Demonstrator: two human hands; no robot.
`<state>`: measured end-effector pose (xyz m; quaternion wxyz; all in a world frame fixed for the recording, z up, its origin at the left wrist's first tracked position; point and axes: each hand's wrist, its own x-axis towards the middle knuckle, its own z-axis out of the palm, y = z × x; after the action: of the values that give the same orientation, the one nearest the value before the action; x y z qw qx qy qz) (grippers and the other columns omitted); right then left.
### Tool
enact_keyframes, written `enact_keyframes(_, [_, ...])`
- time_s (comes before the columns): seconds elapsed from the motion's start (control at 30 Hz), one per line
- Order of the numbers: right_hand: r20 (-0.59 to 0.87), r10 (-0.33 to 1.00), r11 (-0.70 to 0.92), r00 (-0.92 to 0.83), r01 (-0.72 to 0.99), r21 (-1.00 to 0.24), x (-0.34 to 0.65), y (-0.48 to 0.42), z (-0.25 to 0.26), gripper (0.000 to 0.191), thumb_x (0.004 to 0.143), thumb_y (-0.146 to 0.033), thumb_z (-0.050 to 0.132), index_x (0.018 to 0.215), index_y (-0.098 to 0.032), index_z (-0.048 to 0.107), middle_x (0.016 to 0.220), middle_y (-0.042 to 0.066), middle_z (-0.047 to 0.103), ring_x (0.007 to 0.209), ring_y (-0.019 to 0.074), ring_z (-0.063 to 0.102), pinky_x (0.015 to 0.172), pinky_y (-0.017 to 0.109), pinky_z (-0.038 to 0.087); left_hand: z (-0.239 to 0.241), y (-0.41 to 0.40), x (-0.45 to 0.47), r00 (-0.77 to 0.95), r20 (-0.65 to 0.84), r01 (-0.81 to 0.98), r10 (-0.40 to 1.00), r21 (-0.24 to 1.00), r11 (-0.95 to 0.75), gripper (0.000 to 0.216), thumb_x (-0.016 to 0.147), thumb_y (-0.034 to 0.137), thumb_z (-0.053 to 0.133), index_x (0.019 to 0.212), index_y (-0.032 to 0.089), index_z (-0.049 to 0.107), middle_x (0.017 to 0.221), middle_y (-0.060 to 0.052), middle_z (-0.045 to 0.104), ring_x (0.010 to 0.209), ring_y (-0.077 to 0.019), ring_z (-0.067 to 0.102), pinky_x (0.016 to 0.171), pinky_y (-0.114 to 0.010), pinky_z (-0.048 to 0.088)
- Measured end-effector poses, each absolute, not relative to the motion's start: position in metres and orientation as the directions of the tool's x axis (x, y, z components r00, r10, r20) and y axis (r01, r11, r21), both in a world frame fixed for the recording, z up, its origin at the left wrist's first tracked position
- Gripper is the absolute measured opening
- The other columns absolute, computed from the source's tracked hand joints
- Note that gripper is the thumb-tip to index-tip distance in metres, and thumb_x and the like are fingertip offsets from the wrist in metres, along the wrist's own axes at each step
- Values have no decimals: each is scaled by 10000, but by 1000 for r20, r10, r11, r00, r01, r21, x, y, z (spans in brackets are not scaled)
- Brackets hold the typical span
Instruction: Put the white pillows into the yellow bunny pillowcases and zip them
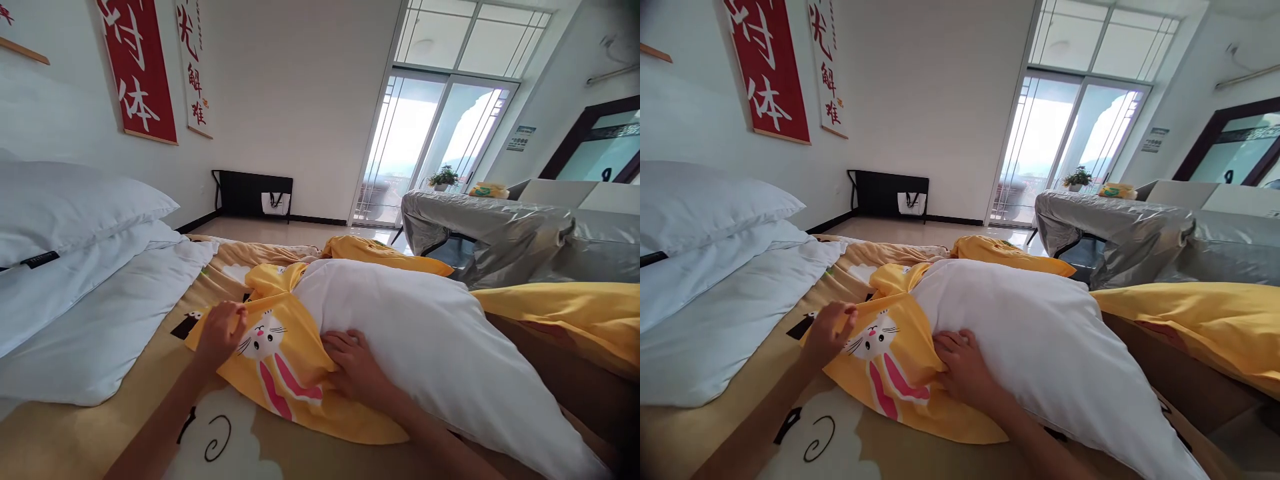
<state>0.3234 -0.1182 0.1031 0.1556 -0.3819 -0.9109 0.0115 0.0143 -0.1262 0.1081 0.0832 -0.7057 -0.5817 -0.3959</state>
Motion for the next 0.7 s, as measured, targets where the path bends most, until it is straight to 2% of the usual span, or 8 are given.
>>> enact_keyframes(0.07, [260, 783, 621, -565, 722, -304, 318, -123, 114, 224, 751, -152, 528, 919, -214, 662, 1047, 54, 675, 1050, 222, 548, 980, 434, 283, 111, -140, 50, 375, 548, 804, 748, 208, -556, 232, 875, 316, 444, 1030, 202, 574, 1035, -85, 643, 1013, -226, 564, 947, -360, 389])
enact_keyframes(0.13, [240, 851, 524, -466, 732, -437, 314, -123, 123, 104, 706, -158, 525, 747, -186, 617, 864, 30, 659, 915, 205, 562, 911, 394, 331, 103, -148, 75, 549, 410, 756, 729, 128, -642, 393, 817, 312, 548, 1198, 220, 526, 1223, -85, 588, 1126, -247, 518, 987, -388, 356])
enact_keyframes(0.23, [196, 893, 424, -406, 609, -670, 313, -123, 132, 97, 691, -271, 533, 676, -178, 555, 740, 8, 572, 766, 181, 523, 752, 313, 387, 81, -144, 84, 499, 344, 829, 795, 77, -554, 634, 765, 315, 623, 1353, 214, 408, 1361, -114, 491, 1228, -283, 443, 1023, -432, 311])
enact_keyframes(0.3, [111, 895, 316, -432, 437, -842, 313, -126, 136, 176, 687, -343, 536, 733, -175, 562, 738, 0, 549, 727, 168, 504, 663, 273, 390, 69, -134, 79, 414, 348, 885, 841, 65, -462, 611, 783, 330, 623, 1341, 187, 419, 1330, -132, 507, 1209, -286, 455, 993, -429, 335])
enact_keyframes(0.33, [56, 889, 240, -454, 360, -901, 312, -128, 137, 210, 677, -355, 542, 777, -172, 568, 756, -3, 555, 729, 165, 505, 643, 261, 390, 65, -129, 76, 392, 344, 900, 853, 48, -433, 529, 810, 313, 600, 1302, 180, 457, 1290, -131, 534, 1175, -280, 480, 959, -416, 360])
enact_keyframes(0.43, [-63, 881, 95, -470, 304, -948, 308, -135, 138, 210, 642, -310, 561, 800, -172, 563, 779, -12, 569, 730, 150, 497, 620, 237, 379, 60, -118, 68, 410, 322, 906, 854, -39, -420, 255, 884, 158, 463, 1109, 175, 582, 1106, -96, 621, 1026, -244, 559, 838, -366, 404])
enact_keyframes(0.53, [-48, 895, 132, -444, 366, -921, 306, -142, 143, 143, 609, -277, 569, 692, -170, 523, 694, -26, 523, 668, 125, 444, 574, 227, 331, 63, -115, 63, 448, 314, 892, 837, -87, -444, 250, 891, 97, 413, 1004, 184, 618, 1024, -77, 642, 960, -237, 569, 810, -367, 393])
enact_keyframes(0.7, [33, 951, 103, -309, 212, -972, 321, -149, 171, 210, 613, -325, 581, 759, -182, 532, 713, -17, 509, 672, 131, 454, 580, 232, 342, 72, -115, 62, 409, 420, 911, 810, -135, -390, 246, 890, 109, 420, 990, 191, 629, 988, -88, 639, 932, -262, 546, 802, -399, 364])
